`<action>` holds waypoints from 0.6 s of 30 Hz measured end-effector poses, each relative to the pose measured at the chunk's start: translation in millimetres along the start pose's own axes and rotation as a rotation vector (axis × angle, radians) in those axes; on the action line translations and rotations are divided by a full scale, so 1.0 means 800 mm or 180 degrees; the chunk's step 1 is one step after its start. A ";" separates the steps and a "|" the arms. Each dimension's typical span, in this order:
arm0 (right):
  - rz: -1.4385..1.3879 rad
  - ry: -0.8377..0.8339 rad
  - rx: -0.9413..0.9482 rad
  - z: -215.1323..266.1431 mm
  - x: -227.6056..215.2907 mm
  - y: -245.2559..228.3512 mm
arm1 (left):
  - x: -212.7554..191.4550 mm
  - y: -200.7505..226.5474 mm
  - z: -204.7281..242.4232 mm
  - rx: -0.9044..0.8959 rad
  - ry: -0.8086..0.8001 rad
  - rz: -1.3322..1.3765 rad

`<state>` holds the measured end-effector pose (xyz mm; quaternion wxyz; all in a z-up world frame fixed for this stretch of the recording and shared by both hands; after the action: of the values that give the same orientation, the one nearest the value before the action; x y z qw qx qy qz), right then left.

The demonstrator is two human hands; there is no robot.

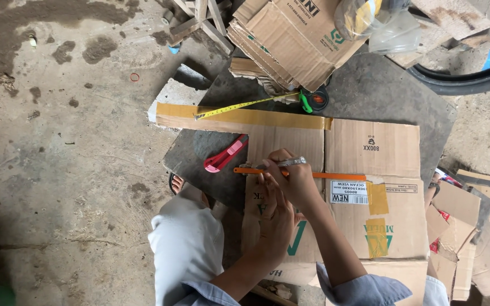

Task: The person marks a line on a cardboard box using a ruler and a pen, then uses a red utility knife to cut along the marked line. The person continues to cut the cardboard into smaller pieces, separating the flaps and trimming the edges.

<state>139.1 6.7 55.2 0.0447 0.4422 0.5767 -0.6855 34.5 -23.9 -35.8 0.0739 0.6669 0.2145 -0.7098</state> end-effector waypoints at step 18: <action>0.0424 0.0526 0.0842 0.121 -0.123 0.120 | -0.043 -0.013 -0.014 0.0247 -0.0472 -0.1335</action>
<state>200.1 -149.5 42.2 -0.0161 0.5363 0.4526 -0.7122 44.3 -15.9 -0.4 -0.0853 0.5560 0.3150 -0.7644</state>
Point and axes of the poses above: each hand's wrist, its own z-axis away from the middle knuckle, its own x-axis out of the palm, y = z × x, the point moved 2 cm from there along -z, towards the middle knuckle, and after that the axes turned 6 degrees about -y, right-handed, at the moved point
